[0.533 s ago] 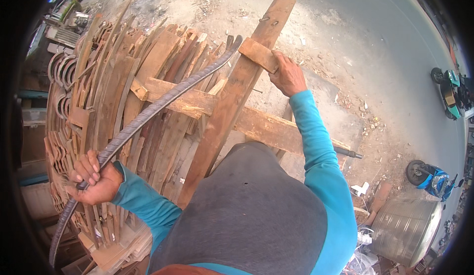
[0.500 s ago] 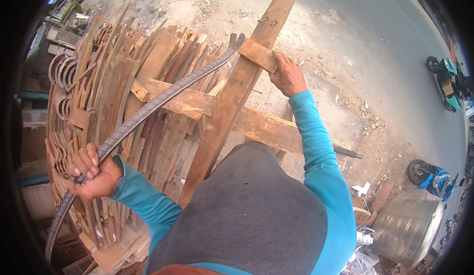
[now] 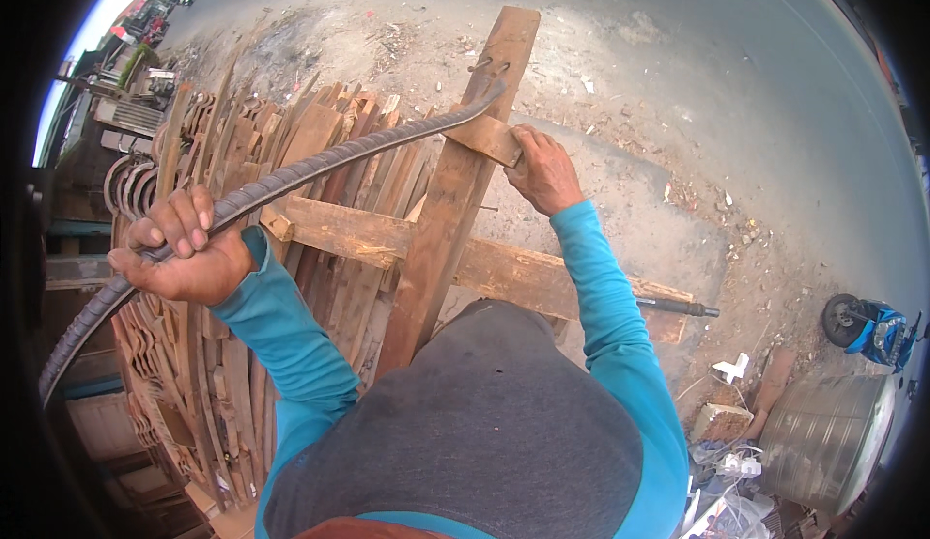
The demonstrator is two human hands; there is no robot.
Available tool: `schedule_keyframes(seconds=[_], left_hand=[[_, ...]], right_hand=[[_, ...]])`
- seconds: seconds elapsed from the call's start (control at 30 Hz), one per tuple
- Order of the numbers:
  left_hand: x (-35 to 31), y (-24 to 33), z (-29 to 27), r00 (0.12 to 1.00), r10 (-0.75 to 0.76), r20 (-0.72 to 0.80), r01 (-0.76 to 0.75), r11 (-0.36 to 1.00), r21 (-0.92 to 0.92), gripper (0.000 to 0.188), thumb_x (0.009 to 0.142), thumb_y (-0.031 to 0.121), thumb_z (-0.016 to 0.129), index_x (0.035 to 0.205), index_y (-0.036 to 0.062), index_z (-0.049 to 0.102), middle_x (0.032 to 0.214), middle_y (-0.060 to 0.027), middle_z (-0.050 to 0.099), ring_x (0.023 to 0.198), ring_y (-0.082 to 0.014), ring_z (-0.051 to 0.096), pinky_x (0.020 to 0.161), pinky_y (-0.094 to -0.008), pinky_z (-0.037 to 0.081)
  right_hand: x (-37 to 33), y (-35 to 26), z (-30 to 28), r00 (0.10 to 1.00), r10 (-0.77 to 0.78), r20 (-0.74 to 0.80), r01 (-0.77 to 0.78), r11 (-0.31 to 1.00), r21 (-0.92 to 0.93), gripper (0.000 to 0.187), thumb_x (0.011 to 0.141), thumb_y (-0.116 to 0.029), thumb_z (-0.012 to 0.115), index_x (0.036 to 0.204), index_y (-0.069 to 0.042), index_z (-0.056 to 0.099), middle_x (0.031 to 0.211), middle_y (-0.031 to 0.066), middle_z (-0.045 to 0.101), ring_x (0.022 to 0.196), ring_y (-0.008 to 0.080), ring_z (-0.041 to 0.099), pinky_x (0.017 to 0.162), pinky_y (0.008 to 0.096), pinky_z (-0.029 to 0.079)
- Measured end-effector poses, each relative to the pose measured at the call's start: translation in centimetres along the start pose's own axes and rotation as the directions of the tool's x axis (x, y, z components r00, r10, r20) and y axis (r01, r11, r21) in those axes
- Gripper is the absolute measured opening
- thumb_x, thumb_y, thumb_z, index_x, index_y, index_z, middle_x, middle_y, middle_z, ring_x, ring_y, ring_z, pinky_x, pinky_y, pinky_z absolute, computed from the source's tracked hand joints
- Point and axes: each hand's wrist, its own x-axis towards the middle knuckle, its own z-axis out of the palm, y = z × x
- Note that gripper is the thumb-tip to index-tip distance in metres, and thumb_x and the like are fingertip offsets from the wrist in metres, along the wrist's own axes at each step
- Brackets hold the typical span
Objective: The person removes nails from a wooden plank using a hammer and a metal rod, then picks up the loosened nails by hand.
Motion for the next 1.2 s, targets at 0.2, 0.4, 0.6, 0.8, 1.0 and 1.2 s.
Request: schedule_keyframes(seconds=[0.2, 0.4, 0.6, 0.8, 1.0, 1.2], left_hand=[[-0.4, 0.0, -0.1, 1.000, -0.002, 0.031, 0.006, 0.992, -0.123, 0.054, 0.100, 0.059, 0.046, 0.071, 0.0140, 0.054, 0.048, 0.0027, 0.042, 0.040, -0.0077, 0.042, 0.045, -0.0243, 0.041], [-6.1, 0.0, -4.3, 0.997, 0.009, 0.081, 0.001, 0.992, -0.129, 0.052, 0.102, 0.055, 0.038, 0.082, 0.0102, 0.055, 0.052, -0.0007, 0.043, 0.046, -0.0134, 0.044, 0.058, -0.0341, 0.044], [-14.0, 1.2, -10.1, 0.979, -0.197, -0.052, 0.201, 0.975, 0.098, 0.047, 0.101, 0.050, 0.040, 0.102, 0.0071, 0.060, 0.081, -0.0108, 0.063, 0.089, -0.0266, 0.062, 0.095, -0.0499, 0.048], [-13.7, 9.4, -14.2, 0.994, -0.068, -0.086, 0.058, 0.992, -0.111, 0.062, 0.097, 0.056, 0.050, 0.128, 0.0022, 0.052, 0.112, -0.0167, 0.064, 0.116, -0.0321, 0.058, 0.108, -0.0534, 0.042], [-8.8, 26.6, -21.8, 0.952, 0.243, -0.188, -0.290, 0.912, -0.291, 0.036, 0.103, 0.041, 0.054, 0.086, 0.0097, 0.049, 0.062, 0.0002, 0.041, 0.054, -0.0105, 0.045, 0.054, -0.0274, 0.043], [-6.9, 27.1, -16.0, 0.952, 0.304, -0.031, -0.301, 0.916, -0.265, 0.039, 0.109, 0.031, 0.042, 0.075, 0.0114, 0.043, 0.055, 0.0041, 0.035, 0.045, -0.0048, 0.034, 0.046, -0.0203, 0.035]], right_hand=[[1.1, 0.6, 0.9, 0.998, -0.004, -0.062, 0.003, 1.000, -0.018, 0.061, 0.077, -0.016, 0.078, 0.132, -0.004, 0.053, 0.135, 0.0150, 0.057, 0.122, 0.0354, 0.056, 0.104, 0.0427, 0.046], [2.4, 2.0, 1.5, 0.992, 0.015, -0.122, -0.006, 0.997, 0.078, 0.056, 0.080, -0.016, 0.075, 0.130, -0.005, 0.053, 0.133, 0.0163, 0.059, 0.120, 0.0361, 0.057, 0.102, 0.0440, 0.046], [2.6, 2.3, 2.1, 0.991, 0.023, -0.133, -0.011, 0.996, 0.089, 0.058, 0.080, -0.018, 0.078, 0.131, -0.008, 0.053, 0.134, 0.0156, 0.059, 0.119, 0.0358, 0.058, 0.102, 0.0433, 0.046], [4.3, 1.4, 2.6, 0.991, -0.003, -0.134, 0.019, 0.993, 0.121, 0.060, 0.079, -0.016, 0.079, 0.132, -0.007, 0.052, 0.134, 0.0172, 0.059, 0.121, 0.0365, 0.057, 0.102, 0.0453, 0.046], [3.4, -0.7, 2.3, 0.997, 0.064, -0.046, -0.066, 0.997, -0.050, 0.074, 0.076, -0.022, 0.081, 0.138, -0.003, 0.045, 0.128, 0.0230, 0.059, 0.115, 0.0401, 0.060, 0.099, 0.0459, 0.050], [2.2, 1.3, 2.7, 0.987, 0.135, 0.084, -0.124, 0.984, -0.124, 0.082, 0.077, -0.028, 0.080, 0.144, 0.000, 0.041, 0.133, 0.0252, 0.055, 0.119, 0.0410, 0.058, 0.100, 0.0461, 0.049]])
